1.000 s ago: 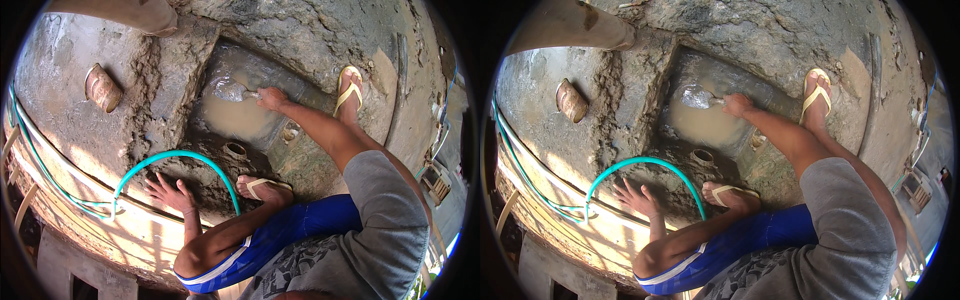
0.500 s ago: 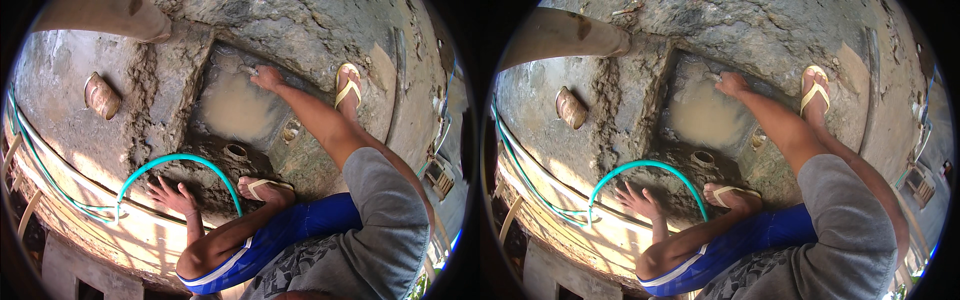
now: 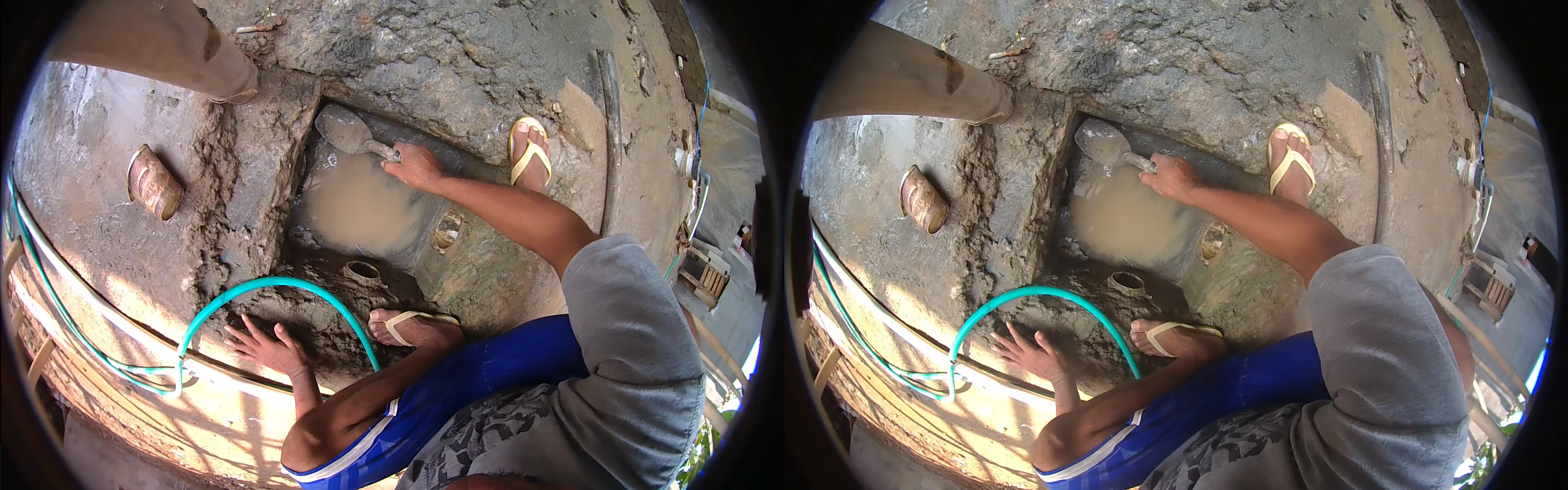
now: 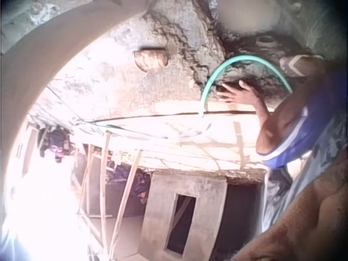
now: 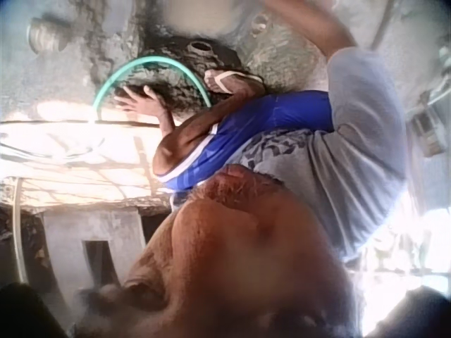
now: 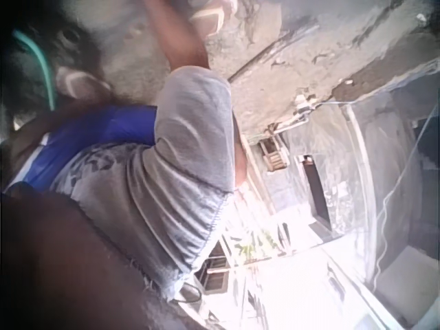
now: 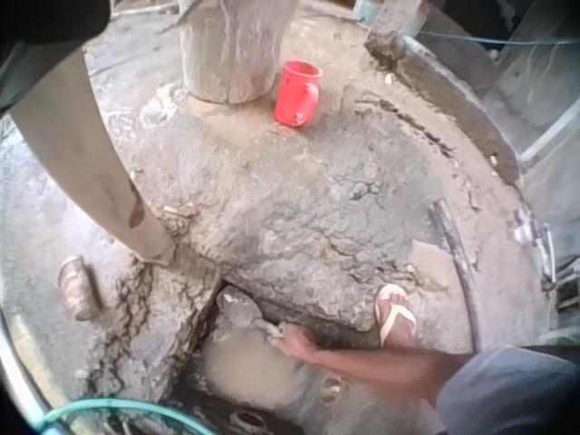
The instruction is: The person uses a trowel to apply and smooth mortar onto the interior wall of a water-filled pit.
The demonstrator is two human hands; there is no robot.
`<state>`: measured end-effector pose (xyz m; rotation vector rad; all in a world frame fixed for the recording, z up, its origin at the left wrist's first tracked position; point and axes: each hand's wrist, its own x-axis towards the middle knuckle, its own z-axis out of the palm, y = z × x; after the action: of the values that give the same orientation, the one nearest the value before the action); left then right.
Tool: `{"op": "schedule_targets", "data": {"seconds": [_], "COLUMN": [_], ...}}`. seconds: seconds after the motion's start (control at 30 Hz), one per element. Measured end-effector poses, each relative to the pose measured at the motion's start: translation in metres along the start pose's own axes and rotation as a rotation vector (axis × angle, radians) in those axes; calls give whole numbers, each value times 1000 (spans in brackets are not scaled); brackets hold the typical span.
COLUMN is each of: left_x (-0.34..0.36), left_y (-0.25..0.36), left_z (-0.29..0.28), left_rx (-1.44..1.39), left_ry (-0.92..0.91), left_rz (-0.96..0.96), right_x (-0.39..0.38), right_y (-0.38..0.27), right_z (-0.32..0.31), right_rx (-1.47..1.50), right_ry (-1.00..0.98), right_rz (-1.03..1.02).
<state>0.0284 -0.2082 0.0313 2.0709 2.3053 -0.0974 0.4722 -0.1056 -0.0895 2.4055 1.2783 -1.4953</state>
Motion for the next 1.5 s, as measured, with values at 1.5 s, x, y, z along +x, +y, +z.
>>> {"op": "schedule_targets", "data": {"seconds": [1.5], "left_x": [-4], "left_y": [-9], "left_z": [5], "left_rx": [178], "left_ry": [-16], "left_rz": [61], "right_x": [-66], "right_y": [9], "right_z": [-344], "right_rx": [-366], "right_ry": [504], "right_rz": [-122]}}
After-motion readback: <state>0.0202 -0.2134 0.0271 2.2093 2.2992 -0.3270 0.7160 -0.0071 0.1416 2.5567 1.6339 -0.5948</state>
